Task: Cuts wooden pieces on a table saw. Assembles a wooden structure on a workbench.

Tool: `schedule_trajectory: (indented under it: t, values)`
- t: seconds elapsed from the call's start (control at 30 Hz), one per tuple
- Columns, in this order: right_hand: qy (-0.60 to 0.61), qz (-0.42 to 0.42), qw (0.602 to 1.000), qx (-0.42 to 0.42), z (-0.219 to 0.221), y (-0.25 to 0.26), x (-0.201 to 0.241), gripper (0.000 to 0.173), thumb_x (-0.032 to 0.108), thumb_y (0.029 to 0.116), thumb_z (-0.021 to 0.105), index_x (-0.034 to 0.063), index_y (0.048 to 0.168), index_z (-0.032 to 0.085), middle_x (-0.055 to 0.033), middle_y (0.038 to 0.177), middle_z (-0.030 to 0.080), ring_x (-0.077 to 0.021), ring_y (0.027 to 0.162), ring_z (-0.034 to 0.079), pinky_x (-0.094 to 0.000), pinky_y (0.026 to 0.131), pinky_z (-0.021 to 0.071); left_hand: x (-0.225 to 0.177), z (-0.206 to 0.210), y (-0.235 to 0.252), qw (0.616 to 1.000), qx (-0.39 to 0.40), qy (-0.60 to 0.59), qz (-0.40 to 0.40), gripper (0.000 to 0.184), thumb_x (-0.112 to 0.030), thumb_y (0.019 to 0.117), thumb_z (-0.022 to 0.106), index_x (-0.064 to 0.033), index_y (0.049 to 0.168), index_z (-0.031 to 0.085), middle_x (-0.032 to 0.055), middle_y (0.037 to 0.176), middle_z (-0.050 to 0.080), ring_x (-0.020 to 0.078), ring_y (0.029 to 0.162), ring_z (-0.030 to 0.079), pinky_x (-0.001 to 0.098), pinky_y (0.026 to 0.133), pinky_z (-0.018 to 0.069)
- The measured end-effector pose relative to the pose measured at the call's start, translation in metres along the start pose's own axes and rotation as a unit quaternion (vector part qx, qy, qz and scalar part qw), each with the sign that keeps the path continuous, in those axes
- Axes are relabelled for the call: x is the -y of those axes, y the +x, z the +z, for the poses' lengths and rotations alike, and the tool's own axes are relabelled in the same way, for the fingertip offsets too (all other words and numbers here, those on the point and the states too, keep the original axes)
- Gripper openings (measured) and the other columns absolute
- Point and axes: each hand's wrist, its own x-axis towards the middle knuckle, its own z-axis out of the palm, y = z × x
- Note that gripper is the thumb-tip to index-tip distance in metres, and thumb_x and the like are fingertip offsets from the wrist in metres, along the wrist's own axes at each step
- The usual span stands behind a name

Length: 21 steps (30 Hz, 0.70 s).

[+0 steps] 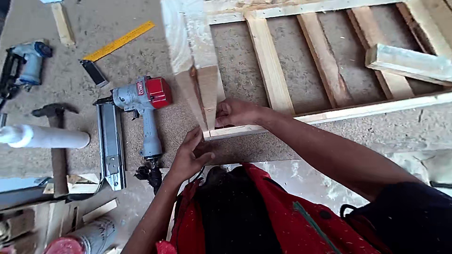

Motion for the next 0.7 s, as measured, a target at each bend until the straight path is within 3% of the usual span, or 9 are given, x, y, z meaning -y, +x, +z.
schedule_trajectory:
  t: [0.27, 0.43, 0.57, 0.63, 0.7]
  values:
    - [0.012, 0.006, 1.0, -0.011, 0.004, -0.009, 0.007, 0.029, 0.008, 0.0966, 0.068, -0.0016, 0.124, 0.065, -0.0073, 0.103, 0.075, -0.009, 0.094, 0.071, -0.0285, 0.09, 0.0585, 0.006, 0.015, -0.005, 0.999, -0.043, -0.018, -0.012, 0.087, -0.023, 0.0809, 0.087, -0.013, 0.156, 0.044, 0.0072, 0.159, 0.04, 0.0195, 0.121, 0.063, 0.0413, 0.092, 0.0615]
    - [0.05, 0.027, 0.998, -0.021, 0.009, -0.01, 0.015, 0.021, -0.002, 0.0944, 0.067, -0.0001, 0.116, 0.064, -0.0024, 0.093, 0.075, -0.0057, 0.085, 0.071, -0.0233, 0.082, 0.0593, 0.012, 0.032, -0.008, 0.996, -0.09, -0.028, 0.008, 0.093, -0.021, 0.0805, 0.087, -0.0149, 0.159, 0.039, 0.0069, 0.162, 0.036, 0.0194, 0.126, 0.058, 0.0406, 0.092, 0.0597]
    - [0.047, 0.025, 0.998, -0.042, 0.013, -0.013, 0.015, 0.018, -0.003, 0.0937, 0.066, 0.0008, 0.112, 0.064, -0.0019, 0.092, 0.075, -0.0052, 0.085, 0.071, -0.0236, 0.083, 0.0588, 0.015, 0.03, -0.006, 0.997, -0.076, -0.01, 0.01, 0.095, -0.025, 0.0832, 0.086, -0.0166, 0.162, 0.033, 0.0072, 0.163, 0.034, 0.0203, 0.139, 0.049, 0.0439, 0.103, 0.0554]
    - [0.063, 0.009, 0.997, -0.035, 0.012, -0.015, 0.013, 0.019, -0.004, 0.0944, 0.064, 0.0014, 0.113, 0.064, -0.0024, 0.096, 0.075, -0.006, 0.088, 0.071, -0.0243, 0.085, 0.0587, 0.014, 0.026, -0.004, 0.997, -0.073, -0.004, 0.004, 0.092, -0.029, 0.0845, 0.084, -0.0187, 0.161, 0.034, 0.0057, 0.16, 0.038, 0.0192, 0.134, 0.054, 0.0448, 0.102, 0.0563]
    - [0.085, 0.007, 0.996, -0.02, 0.011, -0.021, 0.019, 0.018, -0.001, 0.098, 0.059, 0.0057, 0.113, 0.065, 0.001, 0.099, 0.075, -0.0036, 0.092, 0.07, -0.0219, 0.087, 0.0576, 0.012, 0.02, -0.002, 0.997, -0.074, -0.009, -0.001, 0.089, -0.032, 0.0851, 0.084, -0.0203, 0.16, 0.037, 0.005, 0.154, 0.046, 0.0185, 0.117, 0.064, 0.0438, 0.091, 0.0603]
